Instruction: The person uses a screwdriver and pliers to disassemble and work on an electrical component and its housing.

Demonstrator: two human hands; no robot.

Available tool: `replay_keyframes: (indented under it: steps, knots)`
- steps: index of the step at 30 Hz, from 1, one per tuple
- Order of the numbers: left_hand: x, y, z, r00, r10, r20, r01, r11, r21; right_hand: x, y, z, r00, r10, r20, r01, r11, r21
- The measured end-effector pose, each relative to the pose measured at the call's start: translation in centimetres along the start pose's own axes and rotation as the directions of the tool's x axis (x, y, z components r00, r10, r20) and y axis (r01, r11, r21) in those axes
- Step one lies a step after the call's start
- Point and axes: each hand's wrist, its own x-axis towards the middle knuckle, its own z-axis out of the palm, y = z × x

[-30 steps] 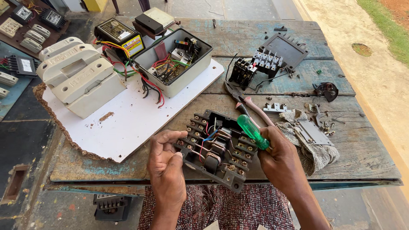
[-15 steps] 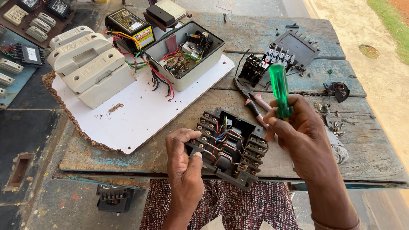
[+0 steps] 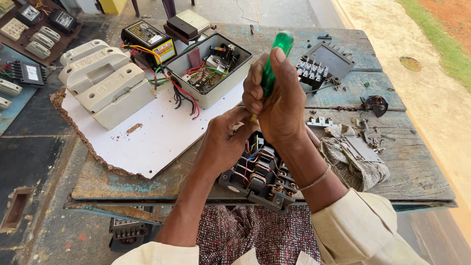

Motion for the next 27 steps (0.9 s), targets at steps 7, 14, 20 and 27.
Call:
replay_keyframes:
  steps: [7, 14, 20, 27]
  knots:
    - [0.3, -2.1, 0.4, 0.998, 0.047, -0.047, -0.046, 0.999, 0.014, -0.1, 1.6, -0.7, 0.998, 0.034, 0.043, -0.036, 0.998, 0.057]
    - [0.2, -1.7, 0.6, 0.996, -0.076, -0.047, 0.074, 0.996, -0.045, -0.2, 1.6, 0.1, 0.995, 0.047, -0.089, -0.056, 0.994, -0.099]
    - [0.3, -1.5, 0.4, 0.996, -0.083, -0.029, 0.081, 0.995, -0.065, -0.4, 0.8, 0.8, 0.994, -0.034, -0.101, -0.007, 0.922, -0.387]
    - [0.3, -1.6, 0.4, 0.980, -0.182, -0.082, 0.183, 0.983, 0.005, -0.4, -2.1, 2.6, 0.967, -0.222, -0.123, 0.131, 0.853, -0.505]
